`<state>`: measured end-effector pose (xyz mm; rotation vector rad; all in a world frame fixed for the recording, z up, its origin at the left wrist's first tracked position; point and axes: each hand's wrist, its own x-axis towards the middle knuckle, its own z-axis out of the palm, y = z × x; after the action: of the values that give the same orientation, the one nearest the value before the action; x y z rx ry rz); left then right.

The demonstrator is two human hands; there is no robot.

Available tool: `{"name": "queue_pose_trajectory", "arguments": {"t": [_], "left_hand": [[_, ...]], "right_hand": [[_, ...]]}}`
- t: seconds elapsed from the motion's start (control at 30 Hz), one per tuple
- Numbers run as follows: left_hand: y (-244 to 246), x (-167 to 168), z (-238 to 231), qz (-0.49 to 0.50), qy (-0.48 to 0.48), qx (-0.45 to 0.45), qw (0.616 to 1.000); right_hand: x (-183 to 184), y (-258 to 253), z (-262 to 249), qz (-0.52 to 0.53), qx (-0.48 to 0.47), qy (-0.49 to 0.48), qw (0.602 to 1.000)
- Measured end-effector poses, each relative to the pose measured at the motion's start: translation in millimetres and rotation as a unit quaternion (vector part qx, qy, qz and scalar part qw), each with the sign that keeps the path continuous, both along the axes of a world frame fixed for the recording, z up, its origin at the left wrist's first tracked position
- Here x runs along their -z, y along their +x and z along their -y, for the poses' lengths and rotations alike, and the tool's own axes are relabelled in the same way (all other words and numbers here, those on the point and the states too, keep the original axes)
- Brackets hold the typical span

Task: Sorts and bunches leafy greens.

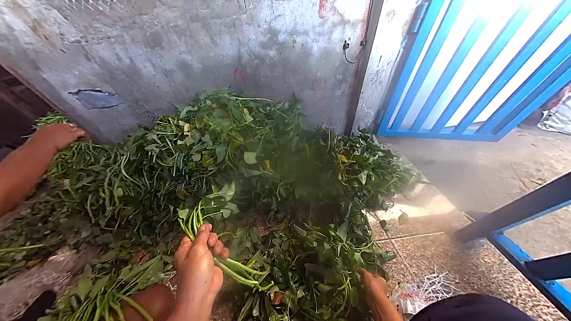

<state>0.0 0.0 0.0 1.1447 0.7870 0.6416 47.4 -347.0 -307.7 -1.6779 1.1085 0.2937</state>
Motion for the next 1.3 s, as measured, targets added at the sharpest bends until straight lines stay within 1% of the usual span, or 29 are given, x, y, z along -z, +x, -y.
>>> {"name": "queue_pose_trajectory", "arguments": {"t": [0.07,0.13,0.17,0.23,0.33,0.37,0.4,0.43,0.47,0.5,0.53,0.57,0.63,0.7,0.73,0.8,0.83,0.87,0.9,0.93,0.97,1.0,1.03,1.07,1.1,1.13,1.2,1.27,1.3], "left_hand": [[-1,1,2,-0.002,-0.004,0.007,1.000],[-1,1,2,-0.004,-0.005,0.015,1.000],[0,2,2,-0.004,-0.004,0.017,1.000],[1,3,4,-0.008,0.001,0.022,1.000],[2,4,7,-0.014,0.003,0.029,0.999],[2,4,7,-0.013,0.002,0.029,0.999],[3,5,7,-0.013,0.000,0.029,1.000],[2,4,7,-0.012,-0.003,0.027,1.000],[2,3,7,-0.011,-0.006,0.026,1.000],[2,2,7,-0.010,-0.007,0.025,1.000],[1,2,7,-0.011,-0.006,0.024,1.000],[0,2,6,-0.014,-0.005,0.025,1.000],[0,2,5,-0.015,-0.005,0.026,1.000],[0,2,6,-0.021,-0.008,0.030,0.999],[1,1,7,-0.022,-0.012,0.032,0.999],[2,0,8,-0.025,-0.017,0.037,0.999],[2,0,9,-0.027,-0.020,0.041,0.999],[2,0,10,-0.028,-0.023,0.044,0.998],[3,1,10,-0.029,-0.026,0.047,0.998],[4,2,10,-0.032,-0.030,0.049,0.998],[4,3,10,-0.036,-0.034,0.051,0.997],[3,4,10,-0.041,-0.038,0.053,0.997],[2,4,10,-0.045,-0.041,0.055,0.997],[2,4,10,-0.045,-0.045,0.056,0.996],[2,3,9,-0.044,-0.046,0.056,0.996],[3,2,9,-0.040,-0.046,0.056,0.997],[2,2,7,-0.035,-0.048,0.054,0.997],[0,2,8,-0.035,-0.048,0.052,0.997],[0,2,8,-0.036,-0.050,0.051,0.997]], "right_hand": [[0,5,-3,-0.030,-0.126,0.021,0.991],[-4,15,-7,0.003,-0.254,0.009,0.967],[-10,19,-12,0.037,-0.290,0.028,0.956],[-38,24,-29,0.083,-0.353,0.100,0.926],[-72,24,-53,0.075,-0.461,0.163,0.869],[-74,23,-59,0.080,-0.449,0.173,0.873],[-73,22,-62,0.100,-0.404,0.167,0.894],[-70,21,-62,0.128,-0.336,0.129,0.924],[-65,23,-60,0.143,-0.270,0.046,0.951],[-60,27,-54,0.126,-0.229,-0.045,0.964],[-56,30,-47,0.091,-0.225,-0.107,0.964],[-50,31,-41,0.049,-0.255,-0.146,0.955],[-36,33,-30,-0.019,-0.366,-0.166,0.916],[-30,36,-27,-0.046,-0.448,-0.173,0.876],[-32,37,-30,-0.035,-0.474,-0.183,0.861],[-45,34,-40,0.040,-0.486,-0.212,0.847],[-52,29,-47,0.114,-0.463,-0.239,0.846],[-57,23,-54,0.214,-0.418,-0.275,0.839],[-60,20,-63,0.319,-0.359,-0.312,0.820],[-64,20,-68,0.375,-0.325,-0.335,0.800],[-71,18,-70,0.356,-0.340,-0.335,0.804],[-82,17,-69,0.255,-0.398,-0.298,0.829],[-94,21,-67,0.124,-0.463,-0.236,0.845],[-104,26,-67,0.038,-0.497,-0.187,0.847],[-116,27,-68,0.021,-0.493,-0.159,0.855],[-132,24,-70,0.060,-0.456,-0.150,0.875],[-165,9,-75,0.193,-0.347,-0.138,0.907],[-165,1,-76,0.302,-0.238,-0.123,0.915],[-155,2,-74,0.315,-0.218,-0.093,0.919]]}}
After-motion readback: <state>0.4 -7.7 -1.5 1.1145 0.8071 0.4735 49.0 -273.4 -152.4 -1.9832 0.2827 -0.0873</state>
